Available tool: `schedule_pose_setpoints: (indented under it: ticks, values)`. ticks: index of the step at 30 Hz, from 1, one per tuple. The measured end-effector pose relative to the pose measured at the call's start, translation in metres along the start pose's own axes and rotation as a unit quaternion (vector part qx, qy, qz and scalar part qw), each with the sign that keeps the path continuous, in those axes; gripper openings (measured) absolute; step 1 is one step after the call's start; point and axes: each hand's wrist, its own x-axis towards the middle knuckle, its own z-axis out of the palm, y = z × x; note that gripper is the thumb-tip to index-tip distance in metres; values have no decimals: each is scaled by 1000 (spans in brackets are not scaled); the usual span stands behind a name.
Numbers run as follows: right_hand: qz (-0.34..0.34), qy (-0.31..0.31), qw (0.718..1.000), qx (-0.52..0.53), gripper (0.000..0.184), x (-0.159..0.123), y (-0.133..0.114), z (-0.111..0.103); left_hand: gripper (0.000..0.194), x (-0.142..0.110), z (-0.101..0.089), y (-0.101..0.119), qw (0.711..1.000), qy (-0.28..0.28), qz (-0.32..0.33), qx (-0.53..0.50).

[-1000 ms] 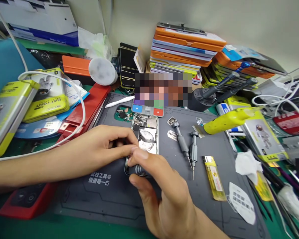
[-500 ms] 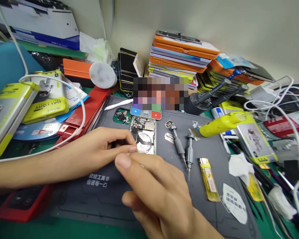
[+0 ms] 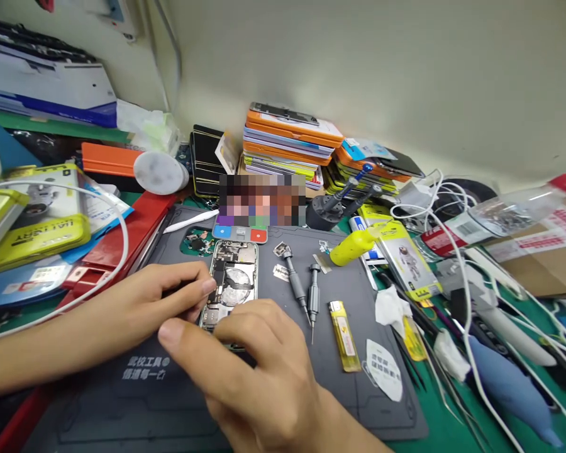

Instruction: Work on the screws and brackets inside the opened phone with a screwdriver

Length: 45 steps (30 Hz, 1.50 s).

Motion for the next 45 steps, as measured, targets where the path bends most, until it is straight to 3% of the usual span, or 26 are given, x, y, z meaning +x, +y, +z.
schedule_pose_setpoints:
  ticks: [13,22,26,34,36,39,45]
  values:
    - [23,8,999,25,53,-4,-1,0,41,0,0,2,1000,2,-7,-22]
    - [-16,-8,999,27,47,-2,3,5,41,0,0,2,999,11,-8,-49]
    - [-2,-3,1000,22,44,-2,7,10,48,-2,0,3,999,17,-6,-45]
    - [37,38,997,53,58,-11,2,13,46,-2,0,2,997,19,-3,-72]
    - [92,99,986,101,62,-12,-1,12,41,-2,-2,2,996,16,-3,-86]
    - [189,215,940,185,63,-10,-3,9,36,-1,-6,3,994,6,-11,-105]
    - [345,287,847,286,54,2,3,6,24,0,-11,6,988,-46,-69,-133]
